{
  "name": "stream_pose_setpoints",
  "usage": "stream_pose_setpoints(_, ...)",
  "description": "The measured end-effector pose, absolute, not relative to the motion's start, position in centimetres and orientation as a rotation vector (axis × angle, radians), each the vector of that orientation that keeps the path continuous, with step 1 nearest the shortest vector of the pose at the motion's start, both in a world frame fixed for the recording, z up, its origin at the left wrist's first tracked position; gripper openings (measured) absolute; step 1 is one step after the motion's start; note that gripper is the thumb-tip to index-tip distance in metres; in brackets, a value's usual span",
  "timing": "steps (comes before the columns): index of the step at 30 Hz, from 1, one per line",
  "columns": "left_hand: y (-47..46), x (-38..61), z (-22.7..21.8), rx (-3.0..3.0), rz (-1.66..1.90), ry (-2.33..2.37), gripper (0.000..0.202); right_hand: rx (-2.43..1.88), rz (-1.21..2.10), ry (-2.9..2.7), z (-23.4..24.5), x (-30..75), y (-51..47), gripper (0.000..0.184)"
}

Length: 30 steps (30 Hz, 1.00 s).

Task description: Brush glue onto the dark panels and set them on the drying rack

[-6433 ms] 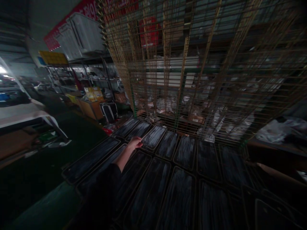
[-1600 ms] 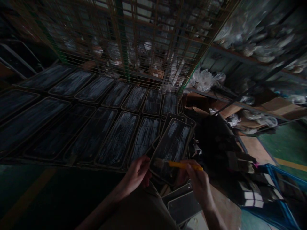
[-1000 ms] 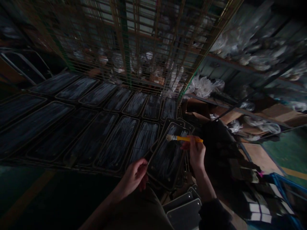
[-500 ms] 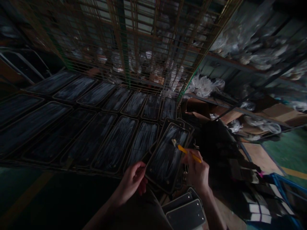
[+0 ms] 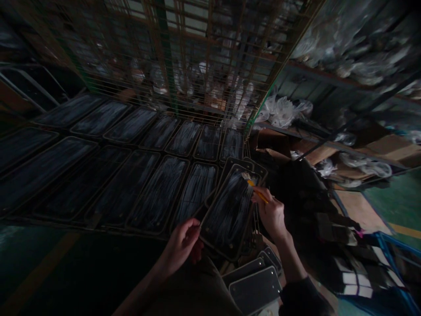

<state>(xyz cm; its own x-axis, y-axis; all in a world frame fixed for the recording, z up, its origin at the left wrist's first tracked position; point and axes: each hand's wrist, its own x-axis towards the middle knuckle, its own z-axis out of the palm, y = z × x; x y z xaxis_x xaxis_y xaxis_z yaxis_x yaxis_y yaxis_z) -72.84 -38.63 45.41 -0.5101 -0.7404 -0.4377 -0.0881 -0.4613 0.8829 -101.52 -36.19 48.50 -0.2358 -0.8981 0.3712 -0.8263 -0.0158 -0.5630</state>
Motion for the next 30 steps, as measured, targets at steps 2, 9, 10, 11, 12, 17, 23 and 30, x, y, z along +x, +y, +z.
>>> stream_pose_setpoints(2,-38.5,-72.8,45.4,1.209,-2.018,-1.268,0.042,-1.905,-1.037,2.062,49.1,-100.0,-34.1,0.023)
stream_pose_setpoints(9,-38.5,-72.9,45.4,1.188,-2.049,-1.279,0.037,-1.744,-0.978,1.836,51.9,-93.7,-26.6,0.022)
stream_pose_setpoints(10,-38.5,-72.9,45.3,1.2,-2.044,-1.29,0.036,-1.688,-1.011,1.822,52.1,-93.2,-26.0,0.022)
stream_pose_setpoints(11,-38.5,-73.0,45.2,1.21,-2.036,-1.301,0.035,-1.628,-1.049,1.82,52.2,-92.8,-25.5,0.021)
stream_pose_setpoints(12,-38.6,-73.0,45.2,1.218,-2.031,-1.307,0.034,-1.565,-1.085,1.832,52.3,-92.6,-25.2,0.021)
stream_pose_setpoints(17,-38.5,-72.9,45.8,1.207,-2.022,-1.309,0.036,-1.377,-1.227,1.946,51.7,-93.0,-26.1,0.019)
stream_pose_setpoints(23,-38.5,-72.8,45.4,1.187,-2.057,-1.289,0.033,-1.476,-1.166,1.821,50.5,-90.1,-26.8,0.017)
stream_pose_setpoints(30,-38.4,-73.0,45.3,1.236,-2.03,-1.329,0.034,-1.164,-1.232,1.833,50.1,-89.4,-23.5,0.021)
